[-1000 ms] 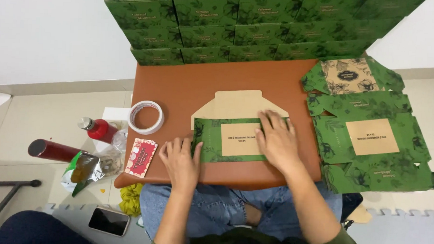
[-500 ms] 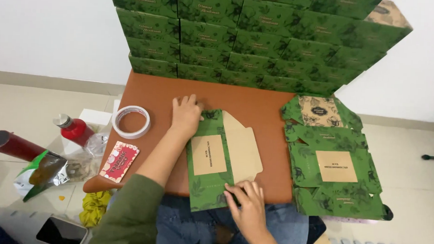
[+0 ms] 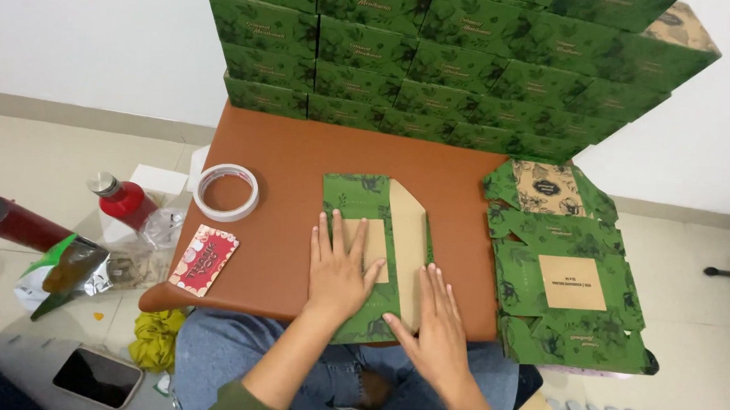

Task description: Folding flat cardboard templates into boxes and stacking them on a pile.

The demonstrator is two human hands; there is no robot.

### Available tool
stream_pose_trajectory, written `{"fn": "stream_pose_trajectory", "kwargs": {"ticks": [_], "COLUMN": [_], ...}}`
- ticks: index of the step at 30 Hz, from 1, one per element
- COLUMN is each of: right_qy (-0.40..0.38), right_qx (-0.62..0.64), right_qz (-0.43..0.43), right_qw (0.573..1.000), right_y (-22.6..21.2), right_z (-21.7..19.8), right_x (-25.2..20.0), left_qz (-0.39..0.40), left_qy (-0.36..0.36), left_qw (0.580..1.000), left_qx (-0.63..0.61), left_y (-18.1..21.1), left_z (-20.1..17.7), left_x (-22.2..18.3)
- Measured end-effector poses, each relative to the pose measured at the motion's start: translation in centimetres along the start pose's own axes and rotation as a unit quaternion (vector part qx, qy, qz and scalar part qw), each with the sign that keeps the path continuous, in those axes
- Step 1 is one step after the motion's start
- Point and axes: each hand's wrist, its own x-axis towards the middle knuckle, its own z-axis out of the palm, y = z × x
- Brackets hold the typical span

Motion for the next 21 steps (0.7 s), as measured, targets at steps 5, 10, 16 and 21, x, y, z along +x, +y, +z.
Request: {"fn": "stream_pose_trajectory", "kwargs": {"ticks": [5, 10, 16, 21], "right_qy": [-0.104, -0.142, -0.136, -0.1], "right_qx": [-0.038, -0.066, -0.061, -0.074], "right_qz": [0.004, 0.016, 0.025, 0.007], "right_qw": [0.994, 0.987, 0.989, 0.992], "right_y": [0.7, 1.8, 0.9, 0.1], "right_z": [-1.4, -0.5, -1.0, -2.4], "right_x": [5.9, 11.0, 8.8, 1.7], "left_qz": [-0.021, -0.053, -0.065, -0.059], "left_qy": [-0.101, -0.173, -0.18, -0.177], "left_qw": [0.995, 0.983, 0.981, 0.982], "left_qx": [-0.01, -0.011, -0.009, -0.015], "left_y": [0.5, 0.6, 0.7, 0.6], "left_z": [-2.3, -2.4, -2.5, -2.3], "left_x": [1.3, 1.2, 1.3, 1.2]}}
